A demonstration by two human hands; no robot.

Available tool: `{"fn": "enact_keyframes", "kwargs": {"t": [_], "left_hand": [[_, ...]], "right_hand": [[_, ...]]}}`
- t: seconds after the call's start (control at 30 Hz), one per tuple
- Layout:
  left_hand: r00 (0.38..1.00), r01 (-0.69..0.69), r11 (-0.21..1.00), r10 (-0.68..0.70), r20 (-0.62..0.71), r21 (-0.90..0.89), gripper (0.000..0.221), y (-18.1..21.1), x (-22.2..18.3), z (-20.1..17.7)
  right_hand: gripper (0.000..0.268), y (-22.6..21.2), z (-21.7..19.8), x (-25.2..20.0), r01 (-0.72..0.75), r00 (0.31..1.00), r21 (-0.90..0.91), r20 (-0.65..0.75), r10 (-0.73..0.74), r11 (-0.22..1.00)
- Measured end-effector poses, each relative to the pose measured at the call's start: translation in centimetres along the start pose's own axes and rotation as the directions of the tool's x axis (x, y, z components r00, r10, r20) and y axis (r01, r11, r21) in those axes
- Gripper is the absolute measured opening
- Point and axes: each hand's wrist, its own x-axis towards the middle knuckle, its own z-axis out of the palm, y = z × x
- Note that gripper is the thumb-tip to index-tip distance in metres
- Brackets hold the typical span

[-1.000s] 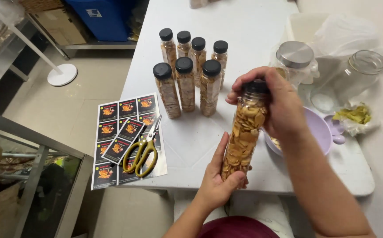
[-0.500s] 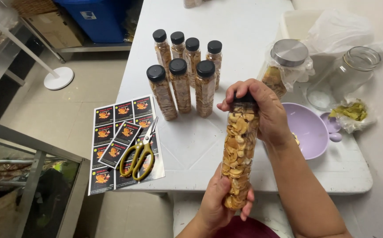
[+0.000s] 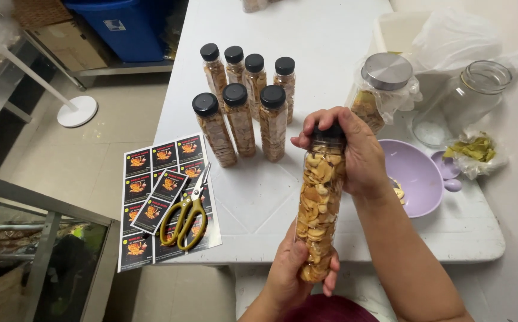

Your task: Capping plastic snack bottles and marking labels with a pen on a production table.

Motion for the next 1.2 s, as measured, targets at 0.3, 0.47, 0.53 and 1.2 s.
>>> {"fn": "enact_keyframes", "kwargs": {"t": [0.3,0.47,0.53,1.2], "left_hand": [[0.946,0.292,0.858,-0.193,0.262,-0.423,0.07,-1.9,-0.7,-3.0],[0.998,0.036,0.994,-0.03,0.063,-0.105,0.061,1.0,0.3,0.2],[0.985,-0.152,0.896,0.174,-0.016,0.417,0.067,2.7,0.7,0.8],[0.978,-0.077,0.424,0.209,-0.014,0.903,0.043,3.0,1.5,-0.8]], "right_hand": [[0.026,0.1,-0.6,0.1,-0.002,0.999,0.102,0.045,-0.002,0.995],[0.031,-1.1,0.1,0.2,0.026,0.997,-0.089,0.08,-0.019,0.996],[0.033,-1.4,0.8,-0.4,-0.028,0.999,-0.278,-0.049,0.015,0.96],[0.02,-0.2,-2.5,-0.6,-0.103,0.995,-0.197,-0.016,0.102,0.975]]}}
